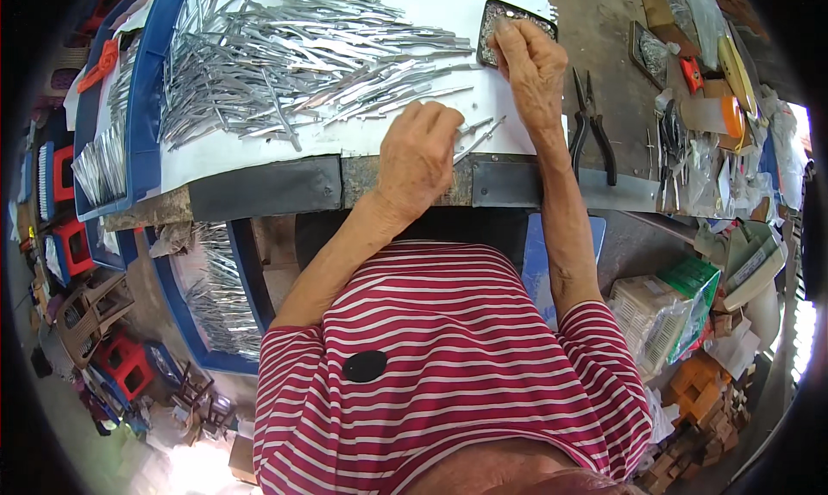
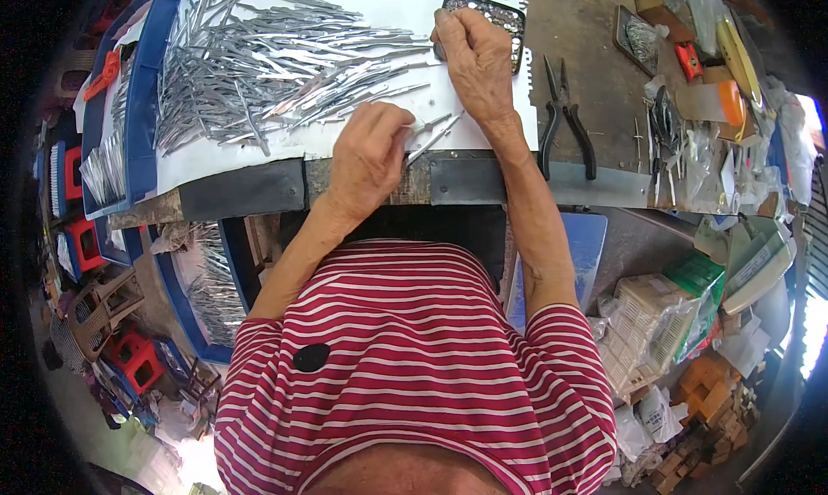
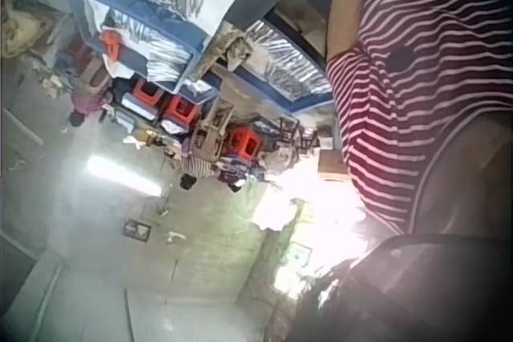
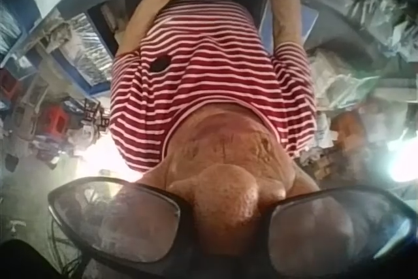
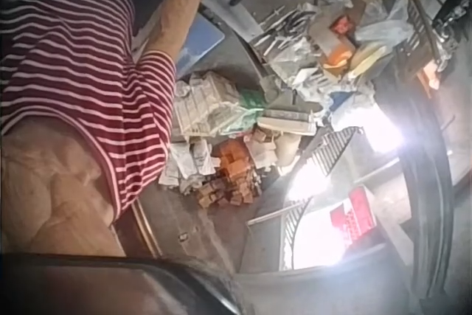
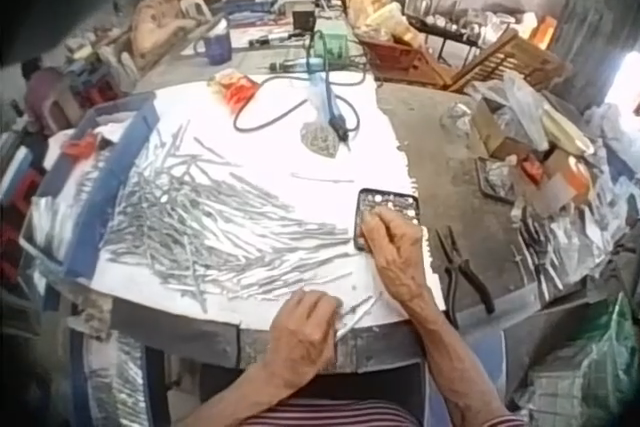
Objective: Manually inserting small rivets into metal clips using a template on a workshop bench.
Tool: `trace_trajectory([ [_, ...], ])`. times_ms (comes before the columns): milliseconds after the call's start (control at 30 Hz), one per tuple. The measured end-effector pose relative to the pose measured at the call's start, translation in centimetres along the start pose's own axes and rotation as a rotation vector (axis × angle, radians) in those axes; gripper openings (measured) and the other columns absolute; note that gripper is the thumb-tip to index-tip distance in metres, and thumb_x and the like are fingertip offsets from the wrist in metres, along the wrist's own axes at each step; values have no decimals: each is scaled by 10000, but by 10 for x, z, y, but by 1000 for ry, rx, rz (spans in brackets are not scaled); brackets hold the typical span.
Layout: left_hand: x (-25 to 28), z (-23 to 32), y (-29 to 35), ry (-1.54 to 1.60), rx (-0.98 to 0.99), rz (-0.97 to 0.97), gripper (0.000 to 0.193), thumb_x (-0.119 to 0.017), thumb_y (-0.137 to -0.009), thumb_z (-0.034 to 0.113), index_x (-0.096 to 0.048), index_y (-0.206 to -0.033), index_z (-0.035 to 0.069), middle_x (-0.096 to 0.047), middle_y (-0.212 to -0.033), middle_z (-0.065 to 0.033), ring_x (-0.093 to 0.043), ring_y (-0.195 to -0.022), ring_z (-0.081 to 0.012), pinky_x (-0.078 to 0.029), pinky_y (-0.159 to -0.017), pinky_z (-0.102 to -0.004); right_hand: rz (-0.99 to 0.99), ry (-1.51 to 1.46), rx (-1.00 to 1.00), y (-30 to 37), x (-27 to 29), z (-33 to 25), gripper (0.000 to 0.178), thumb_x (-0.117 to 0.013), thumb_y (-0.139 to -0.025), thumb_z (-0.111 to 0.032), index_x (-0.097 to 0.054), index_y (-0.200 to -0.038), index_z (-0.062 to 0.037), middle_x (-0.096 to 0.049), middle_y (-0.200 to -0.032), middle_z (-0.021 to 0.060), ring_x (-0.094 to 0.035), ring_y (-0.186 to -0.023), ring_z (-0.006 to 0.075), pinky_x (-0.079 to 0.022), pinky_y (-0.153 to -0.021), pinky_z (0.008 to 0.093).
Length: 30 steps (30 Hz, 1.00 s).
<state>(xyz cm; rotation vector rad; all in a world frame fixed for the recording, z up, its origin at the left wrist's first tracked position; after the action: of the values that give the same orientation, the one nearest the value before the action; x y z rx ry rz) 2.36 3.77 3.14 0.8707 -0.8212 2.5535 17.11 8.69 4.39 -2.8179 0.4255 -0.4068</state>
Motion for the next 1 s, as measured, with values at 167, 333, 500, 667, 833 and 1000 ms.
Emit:
trace_trajectory([
  [167, 9, -9, -17, -120, -50, 137, 160, -552, -658, -42, -494, -789, 29, -468, -732, -112, -473, -713, -284, -412, -631, -361, 103, -3, -28, -5, 18, 6, 258, -515, -864, -189, -583, -712, 8, -476, -538, -18, -407, -507, 53, -330, -461, 224],
  [333, -8, -21, -23, -284, -32, 49, 183, -565, -600, -49, -476, -741, 27, -448, -769, -117, -449, -749, -273, -389, -649, -359, 158, -2, -93, -10, 30, 19, 229, -534, -831, -158, -579, -731, 43, -508, -562, -1, -442, -530, 59, -359, -476, 221],
  [500, -13, -22, -27, -347, -8, 17, 197, -546, -590, -51, -465, -750, 30, -433, -776, -116, -437, -746, -270, -364, -631, -365, 96, 214, -49, -12, 29, 25, 162, -544, -772, -135, -600, -786, 16, -566, -595, 85, -525, -549, 126, -421, -533, 274],
  [667, -15, -23, -27, -359, 15, -3, 178, -525, -631, -44, -457, -777, 30, -430, -787, -127, -427, -752, -277, -343, -656, -373, 8, 515, 3, -10, 20, 24, 122, -524, -761, -111, -587, -796, -12, -574, -653, 109, -547, -585, 215, -441, -572, 316],
  [833, -3, -20, -31, -111, 46, 77, 108, -514, -729, -31, -456, -811, 9, -444, -772, -119, -429, -735, -278, -343, -664, -362, -10, 592, 167, -10, 13, 24, 95, -560, -760, -94, -583, -805, -13, -586, -692, 98, -567, -588, 171, -447, -561, 295],
  [1000, 7, -19, -33, 72, 65, 112, 78, -484, -762, -30, -452, -824, 4, -439, -777, -115, -422, -730, -259, -350, -678, -340, -41, 663, 193, -10, 6, 29, 92, -574, -750, -94, -577, -801, -18, -585, -710, 107, -582, -608, 224, -454, -574, 316],
])
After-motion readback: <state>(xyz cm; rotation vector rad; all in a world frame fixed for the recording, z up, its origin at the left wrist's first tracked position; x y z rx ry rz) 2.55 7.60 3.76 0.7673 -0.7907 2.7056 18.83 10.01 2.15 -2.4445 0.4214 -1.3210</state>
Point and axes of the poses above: each hand's wrist, its own y-axis away from the middle knuckle, its own x-axis out of the back of the hand, z = x × y, the point moved 5 cm from there along -y, towards the middle knuckle
